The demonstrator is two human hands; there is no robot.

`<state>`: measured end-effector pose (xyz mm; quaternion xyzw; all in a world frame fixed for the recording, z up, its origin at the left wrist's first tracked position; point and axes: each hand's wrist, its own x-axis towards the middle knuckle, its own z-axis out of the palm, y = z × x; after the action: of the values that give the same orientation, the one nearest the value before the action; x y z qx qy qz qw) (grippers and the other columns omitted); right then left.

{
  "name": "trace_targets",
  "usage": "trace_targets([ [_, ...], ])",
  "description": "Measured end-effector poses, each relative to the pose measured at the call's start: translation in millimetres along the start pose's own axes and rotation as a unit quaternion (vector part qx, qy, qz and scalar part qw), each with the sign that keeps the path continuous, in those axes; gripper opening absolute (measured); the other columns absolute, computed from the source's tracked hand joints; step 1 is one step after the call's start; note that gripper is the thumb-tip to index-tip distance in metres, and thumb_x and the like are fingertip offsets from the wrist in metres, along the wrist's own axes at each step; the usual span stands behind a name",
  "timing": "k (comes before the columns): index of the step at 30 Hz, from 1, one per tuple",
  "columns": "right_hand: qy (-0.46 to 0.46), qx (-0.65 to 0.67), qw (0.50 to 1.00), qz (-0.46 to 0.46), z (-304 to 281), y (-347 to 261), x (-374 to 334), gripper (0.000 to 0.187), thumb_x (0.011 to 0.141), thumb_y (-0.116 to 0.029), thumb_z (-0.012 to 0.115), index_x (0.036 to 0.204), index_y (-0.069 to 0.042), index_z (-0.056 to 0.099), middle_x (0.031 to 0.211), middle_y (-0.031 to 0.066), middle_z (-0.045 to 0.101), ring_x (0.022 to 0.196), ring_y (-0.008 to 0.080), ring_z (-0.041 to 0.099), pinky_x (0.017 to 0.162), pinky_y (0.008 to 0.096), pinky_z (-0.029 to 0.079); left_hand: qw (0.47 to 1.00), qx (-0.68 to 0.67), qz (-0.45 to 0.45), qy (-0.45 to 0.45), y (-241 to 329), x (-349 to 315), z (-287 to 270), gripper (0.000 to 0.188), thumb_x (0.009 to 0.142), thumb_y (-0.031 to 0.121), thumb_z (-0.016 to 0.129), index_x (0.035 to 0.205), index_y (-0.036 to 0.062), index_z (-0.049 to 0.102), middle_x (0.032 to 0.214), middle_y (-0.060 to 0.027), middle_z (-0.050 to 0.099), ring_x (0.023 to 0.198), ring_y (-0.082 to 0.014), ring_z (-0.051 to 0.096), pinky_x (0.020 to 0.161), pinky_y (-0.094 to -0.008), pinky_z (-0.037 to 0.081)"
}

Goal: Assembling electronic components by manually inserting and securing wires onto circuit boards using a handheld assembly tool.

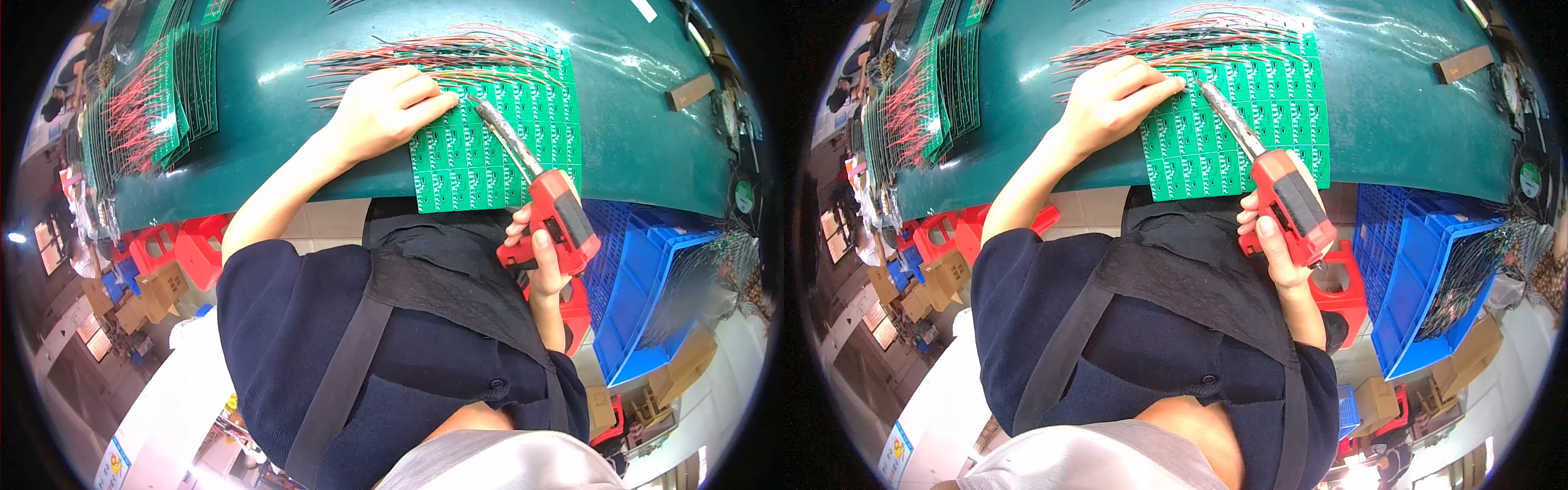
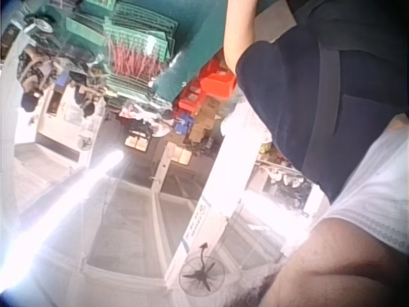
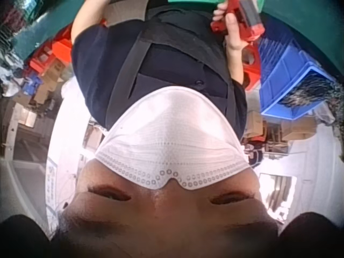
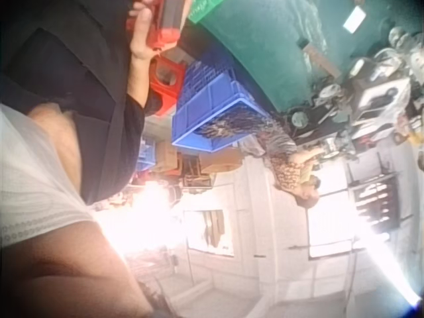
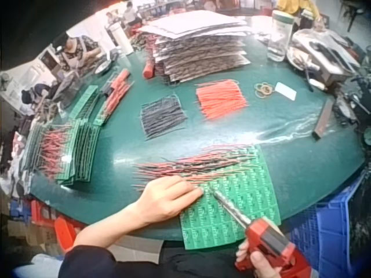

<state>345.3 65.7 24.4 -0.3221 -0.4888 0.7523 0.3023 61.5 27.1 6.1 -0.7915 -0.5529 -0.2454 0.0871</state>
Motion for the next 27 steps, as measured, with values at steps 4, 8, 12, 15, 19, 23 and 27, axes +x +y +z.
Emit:
trace_targets([
  [4, 0.002, 0.007, 1.0, 0.004, -2, 4, 0, 0.039, 0.085, -0.013, 0.061, 0.116, 0.005, 0.048, 0.093, 0.0145, 0.062, 0.073, 0.0169, 0.063, 0.061, 0.0293, 0.055, 1.0, 0.013, -0.002, -0.01, -1, 2, 1, 0.025, 0.07, 0.013, 0.062, 0.094, 0.0095, 0.064, 0.081, -0.0003, 0.056, 0.073, -0.0154, 0.057, 0.062, -0.0266, 0.05],
  [8, -0.004, -0.001, 1.0, 0.003, -1, 1, 2, 0.034, 0.085, -0.011, 0.061, 0.113, 0.005, 0.051, 0.093, 0.0151, 0.063, 0.071, 0.0163, 0.063, 0.06, 0.0286, 0.055, 1.0, 0.02, -0.003, -0.01, -2, 3, 2, 0.025, 0.07, 0.013, 0.062, 0.094, 0.0104, 0.065, 0.079, 0.0, 0.055, 0.072, -0.0152, 0.057, 0.061, -0.0265, 0.05],
  [12, -0.013, -0.018, 1.0, -0.001, -3, 2, 0, 0.034, 0.085, -0.011, 0.06, 0.113, 0.006, 0.051, 0.093, 0.0152, 0.063, 0.072, 0.0165, 0.063, 0.06, 0.0284, 0.055, 1.0, 0.017, -0.001, -0.006, -3, 1, 3, 0.023, 0.07, 0.014, 0.062, 0.093, 0.0121, 0.065, 0.078, 0.0006, 0.054, 0.073, -0.0146, 0.057, 0.059, -0.0262, 0.049],
  [15, 0.013, -0.028, 0.999, -0.014, 4, 1, 1, 0.045, 0.084, -0.017, 0.058, 0.12, 0.008, 0.045, 0.091, 0.0159, 0.061, 0.072, 0.0188, 0.062, 0.059, 0.0292, 0.054, 1.0, 0.014, -0.004, -0.009, -3, 1, 4, 0.023, 0.07, 0.014, 0.062, 0.092, 0.0125, 0.065, 0.078, 0.0009, 0.053, 0.073, -0.0144, 0.057, 0.059, -0.0262, 0.049],
  [19, 0.035, -0.037, 0.998, -0.038, 7, -4, 2, 0.053, 0.084, -0.023, 0.054, 0.123, 0.01, 0.041, 0.091, 0.0187, 0.059, 0.077, 0.024, 0.061, 0.058, 0.0305, 0.053, 1.0, 0.019, -0.005, -0.016, -2, 1, 2, 0.021, 0.07, 0.015, 0.062, 0.091, 0.0122, 0.065, 0.078, 0.0011, 0.053, 0.073, -0.0144, 0.057, 0.059, -0.0262, 0.049],
  [23, 0.04, -0.031, 0.998, -0.032, 3, -2, 1, 0.051, 0.084, -0.023, 0.054, 0.122, 0.01, 0.043, 0.093, 0.019, 0.059, 0.08, 0.025, 0.061, 0.06, 0.0309, 0.054, 0.999, 0.019, -0.019, -0.023, 0, 4, 2, 0.02, 0.07, 0.014, 0.063, 0.09, 0.0113, 0.064, 0.079, 0.0005, 0.054, 0.074, -0.0153, 0.057, 0.06, -0.0268, 0.05],
  [27, 0.048, -0.029, 0.998, -0.028, -1, -1, 2, 0.049, 0.084, -0.023, 0.054, 0.119, 0.01, 0.046, 0.094, 0.0186, 0.059, 0.08, 0.0244, 0.061, 0.061, 0.031, 0.054, 1.0, -0.005, -0.019, 0.018, -1, 7, 8, 0.02, 0.07, 0.013, 0.063, 0.09, 0.01, 0.064, 0.081, -0.0006, 0.056, 0.075, -0.0168, 0.059, 0.061, -0.0279, 0.05],
])
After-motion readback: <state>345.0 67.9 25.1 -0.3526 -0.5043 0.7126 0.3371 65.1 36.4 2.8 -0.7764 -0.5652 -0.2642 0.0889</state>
